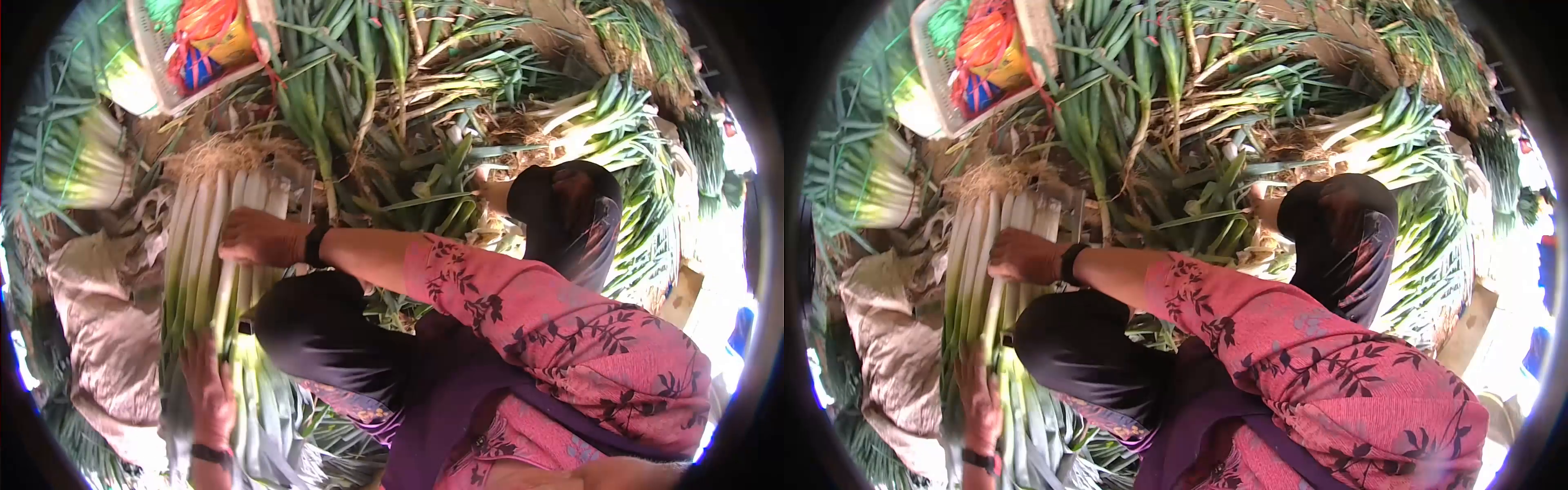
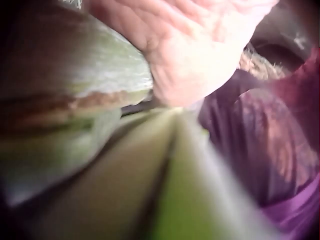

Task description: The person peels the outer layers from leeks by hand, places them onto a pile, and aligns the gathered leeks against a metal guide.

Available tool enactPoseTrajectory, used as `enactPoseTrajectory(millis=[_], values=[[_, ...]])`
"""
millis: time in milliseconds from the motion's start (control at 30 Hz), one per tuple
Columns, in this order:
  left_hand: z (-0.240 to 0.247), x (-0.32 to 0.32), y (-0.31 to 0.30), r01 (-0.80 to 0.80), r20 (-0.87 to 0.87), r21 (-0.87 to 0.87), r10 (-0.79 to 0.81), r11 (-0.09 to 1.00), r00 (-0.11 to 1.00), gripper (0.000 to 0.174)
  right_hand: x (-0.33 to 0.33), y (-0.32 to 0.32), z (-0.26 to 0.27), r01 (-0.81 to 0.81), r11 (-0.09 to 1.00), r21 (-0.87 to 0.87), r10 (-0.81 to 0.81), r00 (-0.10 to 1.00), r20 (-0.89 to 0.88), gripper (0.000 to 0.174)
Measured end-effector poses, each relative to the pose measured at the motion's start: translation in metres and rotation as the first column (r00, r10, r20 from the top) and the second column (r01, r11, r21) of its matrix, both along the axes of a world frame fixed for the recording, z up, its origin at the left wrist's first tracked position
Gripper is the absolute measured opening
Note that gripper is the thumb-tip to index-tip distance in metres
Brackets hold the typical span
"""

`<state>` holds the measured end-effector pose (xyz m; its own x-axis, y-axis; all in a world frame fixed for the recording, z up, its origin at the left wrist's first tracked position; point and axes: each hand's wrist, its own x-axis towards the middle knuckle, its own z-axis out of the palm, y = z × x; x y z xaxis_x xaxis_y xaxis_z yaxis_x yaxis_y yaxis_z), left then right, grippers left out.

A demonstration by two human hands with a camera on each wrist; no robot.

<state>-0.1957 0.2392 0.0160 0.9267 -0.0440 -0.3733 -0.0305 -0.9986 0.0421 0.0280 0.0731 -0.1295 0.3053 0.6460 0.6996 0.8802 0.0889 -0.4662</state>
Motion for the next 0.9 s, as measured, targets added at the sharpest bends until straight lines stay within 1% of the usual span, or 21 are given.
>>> enactPoseTrajectory(millis=[33,67,133,167,200,267,333,400,500,567,600,633,667,700,733,767,800,833,867,900], values=[[-0.004,-0.005,-0.005,0.047,0.004,0.020,-0.047,0.999,0.999,0.064,0.002,-0.004,0.000,-0.021,0.997,-0.071,0.023,0.999,0.025,0.012],[-0.007,-0.009,-0.010,0.013,-0.022,-0.003,-0.013,1.000,1.000,0.073,0.002,-0.007,0.000,0.000,0.997,-0.083,0.002,1.000,0.019,0.012],[-0.007,-0.011,-0.021,0.048,0.015,0.029,-0.049,0.998,0.999,0.077,-0.002,-0.004,-0.003,0.008,0.997,-0.071,-0.011,0.999,-0.046,0.012],[-0.011,-0.013,-0.020,0.068,0.022,0.073,-0.070,0.995,0.997,0.079,-0.003,0.000,-0.005,0.039,0.997,-0.064,-0.042,0.999,-0.034,0.011],[-0.018,-0.016,-0.017,0.074,0.016,0.066,-0.075,0.995,0.997,0.079,-0.003,0.003,-0.008,0.044,0.997,-0.071,-0.047,0.998,-0.040,0.011],[-0.034,-0.022,-0.014,0.108,0.138,0.213,-0.139,0.971,0.981,0.081,-0.006,0.008,-0.017,0.110,0.994,-0.011,-0.110,0.994,0.005,0.013],[-0.039,-0.026,-0.012,0.113,0.126,0.205,-0.140,0.972,0.982,0.080,-0.010,0.010,-0.022,0.088,0.996,0.008,-0.087,0.995,-0.039,0.012],[-0.044,-0.026,-0.013,0.101,0.133,0.258,-0.139,0.961,0.981,0.078,-0.007,0.015,-0.021,0.073,0.996,0.057,-0.070,0.996,-0.054,0.012],[-0.037,-0.025,-0.018,0.090,0.137,0.257,-0.129,0.962,0.982,0.076,-0.002,0.003,-0.011,0.061,0.997,0.036,-0.059,0.997,-0.056,0.009],[-0.039,-0.022,-0.019,0.111,0.125,0.256,-0.147,0.960,0.981,0.076,0.000,-0.015,-0.009,-0.067,0.982,0.177,0.112,0.959,-0.259,0.011],[-0.039,-0.022,-0.019,0.106,0.136,0.266,-0.146,0.958,0.980,0.077,-0.001,-0.028,-0.019,0.041,0.964,0.262,0.061,0.928,-0.369,0.012],[-0.038,-0.023,-0.019,0.093,0.148,0.278,-0.138,0.956,0.979,0.077,0.001,-0.044,-0.030,0.149,0.931,0.334,0.029,0.880,-0.475,0.019],[-0.038,-0.024,-0.019,0.092,0.140,0.281,-0.136,0.955,0.981,0.077,0.006,-0.069,-0.035,0.225,0.954,0.200,0.042,0.559,-0.828,0.018],[-0.038,-0.023,-0.019,0.082,0.149,0.275,-0.127,0.958,0.981,0.078,0.016,-0.092,-0.043,0.228,0.973,0.045,0.018,0.115,-0.993,0.018],[-0.039,-0.021,-0.018,0.075,0.159,0.264,-0.121,0.962,0.980,0.078,0.034,-0.104,-0.064,0.264,0.952,-0.157,-0.237,0.307,-0.922,0.016],[-0.040,-0.021,-0.017,0.080,0.154,0.261,-0.124,0.962,0.980,0.078,0.049,-0.112,-0.092,0.337,0.879,-0.337,-0.467,0.468,-0.750,0.014],[-0.039,-0.022,-0.015,0.069,0.154,0.254,-0.111,0.965,0.982,0.078,0.060,-0.116,-0.112,0.337,0.877,-0.341,-0.470,0.464,-0.751,0.014],[-0.040,-0.022,-0.015,0.056,0.156,0.244,-0.097,0.968,0.983,0.078,0.069,-0.120,-0.129,0.323,0.805,-0.498,-0.538,0.750,-0.384,0.014],[-0.042,-0.023,-0.015,0.056,0.156,0.235,-0.095,0.970,0.983,0.078,0.078,-0.125,-0.145,0.369,0.692,-0.621,-0.434,0.900,0.051,0.015],[-0.042,-0.023,-0.014,0.047,0.154,0.240,-0.086,0.970,0.984,0.079,0.087,-0.135,-0.160,0.369,0.687,-0.626,-0.434,0.899,0.053,0.015]])
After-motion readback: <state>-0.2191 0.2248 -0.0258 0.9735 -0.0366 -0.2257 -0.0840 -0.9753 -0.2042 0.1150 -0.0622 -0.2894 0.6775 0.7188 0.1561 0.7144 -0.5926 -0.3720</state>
